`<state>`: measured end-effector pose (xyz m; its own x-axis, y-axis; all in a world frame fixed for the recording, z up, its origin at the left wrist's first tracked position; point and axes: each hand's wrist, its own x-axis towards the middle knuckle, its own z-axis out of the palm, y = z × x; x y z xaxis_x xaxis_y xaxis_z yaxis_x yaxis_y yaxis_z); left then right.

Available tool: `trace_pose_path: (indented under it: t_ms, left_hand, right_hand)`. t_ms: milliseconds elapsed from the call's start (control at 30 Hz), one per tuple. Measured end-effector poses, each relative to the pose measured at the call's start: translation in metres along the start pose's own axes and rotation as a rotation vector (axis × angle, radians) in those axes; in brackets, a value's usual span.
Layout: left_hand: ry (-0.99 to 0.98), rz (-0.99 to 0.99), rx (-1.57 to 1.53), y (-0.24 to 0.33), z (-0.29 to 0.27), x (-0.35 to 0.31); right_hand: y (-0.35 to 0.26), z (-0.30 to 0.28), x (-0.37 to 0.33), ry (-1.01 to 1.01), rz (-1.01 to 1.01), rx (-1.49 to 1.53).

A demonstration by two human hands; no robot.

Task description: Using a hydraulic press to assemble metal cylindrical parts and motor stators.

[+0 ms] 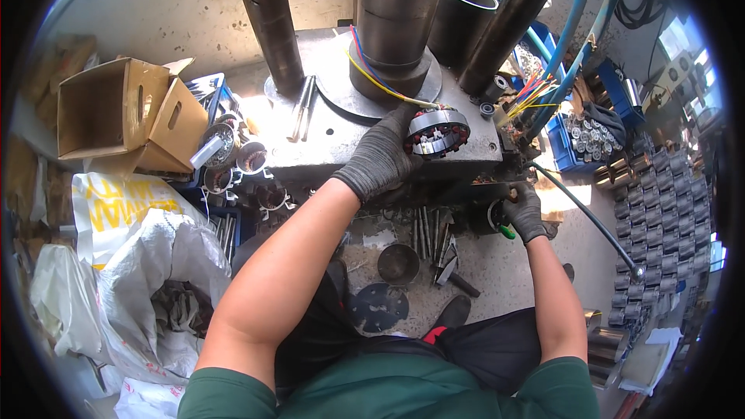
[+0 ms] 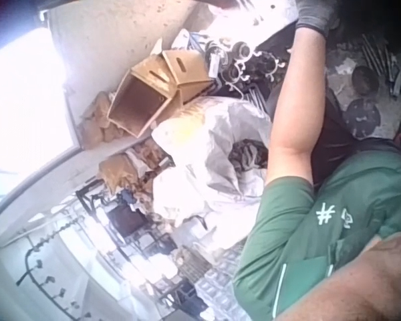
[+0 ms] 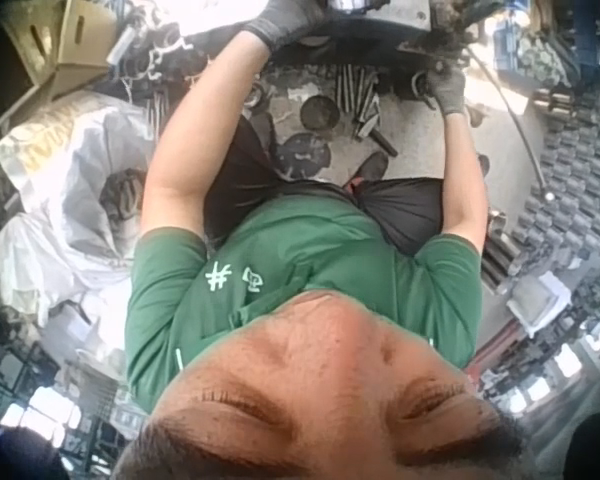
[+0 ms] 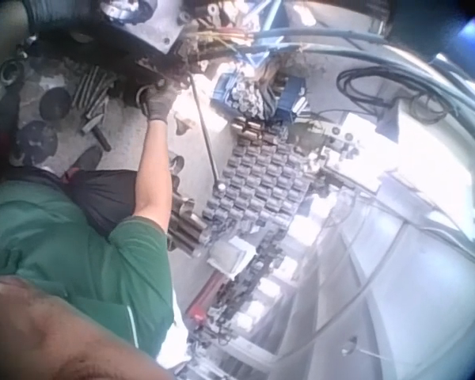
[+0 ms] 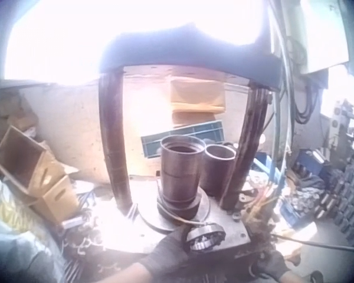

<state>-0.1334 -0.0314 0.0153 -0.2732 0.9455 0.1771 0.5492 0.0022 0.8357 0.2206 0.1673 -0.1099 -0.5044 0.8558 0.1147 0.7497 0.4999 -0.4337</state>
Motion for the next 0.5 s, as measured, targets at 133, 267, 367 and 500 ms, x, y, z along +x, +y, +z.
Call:
trace_pose_path:
  t_ms: [133, 267, 367, 500]
  left_hand:
    - [0.01, -0.056, 0.022, 0.007, 0.005, 0.001]
    - [0.065, -0.104, -0.008, 0.003, 0.01, 0.005]
    - [0.069, -0.152, -0.076, 0.005, 0.011, 0.008]
    - [0.035, -0.176, -0.06, 0.004, 0.007, 0.013]
  right_hand:
    - [-0.081, -0.06, -0.009, -0.008, -0.025, 0.427]
    - [-0.172, -0.107, -0.024, 0.048, -0.266, 0.775]
    - [-0.208, -0.113, -0.018, 0.144, -0.428, 1.005]
    - [-0.246, -0.107, -0.002, 0.22, -0.481, 1.387]
